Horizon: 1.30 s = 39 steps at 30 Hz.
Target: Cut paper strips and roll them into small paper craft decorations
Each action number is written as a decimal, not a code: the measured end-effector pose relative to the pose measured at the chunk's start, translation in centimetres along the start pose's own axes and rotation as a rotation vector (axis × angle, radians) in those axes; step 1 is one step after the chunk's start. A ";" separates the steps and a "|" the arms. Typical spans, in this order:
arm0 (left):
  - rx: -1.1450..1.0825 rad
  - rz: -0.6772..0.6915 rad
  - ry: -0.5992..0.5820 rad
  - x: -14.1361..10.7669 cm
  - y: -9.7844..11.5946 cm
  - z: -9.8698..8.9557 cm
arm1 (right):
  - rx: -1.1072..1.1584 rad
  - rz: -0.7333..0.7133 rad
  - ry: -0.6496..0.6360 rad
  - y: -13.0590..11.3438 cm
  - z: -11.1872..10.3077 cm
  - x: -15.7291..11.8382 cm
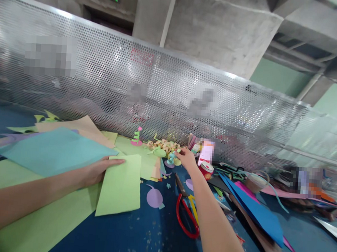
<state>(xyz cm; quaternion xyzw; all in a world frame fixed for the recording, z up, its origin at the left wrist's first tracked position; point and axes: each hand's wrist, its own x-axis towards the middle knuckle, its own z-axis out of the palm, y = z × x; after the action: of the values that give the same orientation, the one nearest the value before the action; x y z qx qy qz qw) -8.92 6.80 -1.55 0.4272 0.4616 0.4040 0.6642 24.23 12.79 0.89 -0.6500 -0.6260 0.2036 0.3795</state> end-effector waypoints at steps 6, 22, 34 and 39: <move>0.002 0.004 -0.010 0.1 -0.1 -0.1 | 0.036 -0.030 -0.026 0.0 0.0 0.0; -0.038 0.041 -0.017 0.0 0.1 0.1 | 0.285 0.037 0.068 -4.4 1.4 -5.8; -0.110 0.166 -0.147 -0.9 1.2 1.1 | 0.325 -0.022 -0.364 -10.1 5.6 -11.1; -0.075 0.194 -0.197 -0.5 1.1 0.5 | 0.289 -0.061 -0.303 -9.7 5.4 -10.5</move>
<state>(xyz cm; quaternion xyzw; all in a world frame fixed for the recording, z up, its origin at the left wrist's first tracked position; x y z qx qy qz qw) -8.70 6.63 -0.24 0.4822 0.3354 0.4393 0.6797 12.43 3.24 2.54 -0.5316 -0.6596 0.3750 0.3765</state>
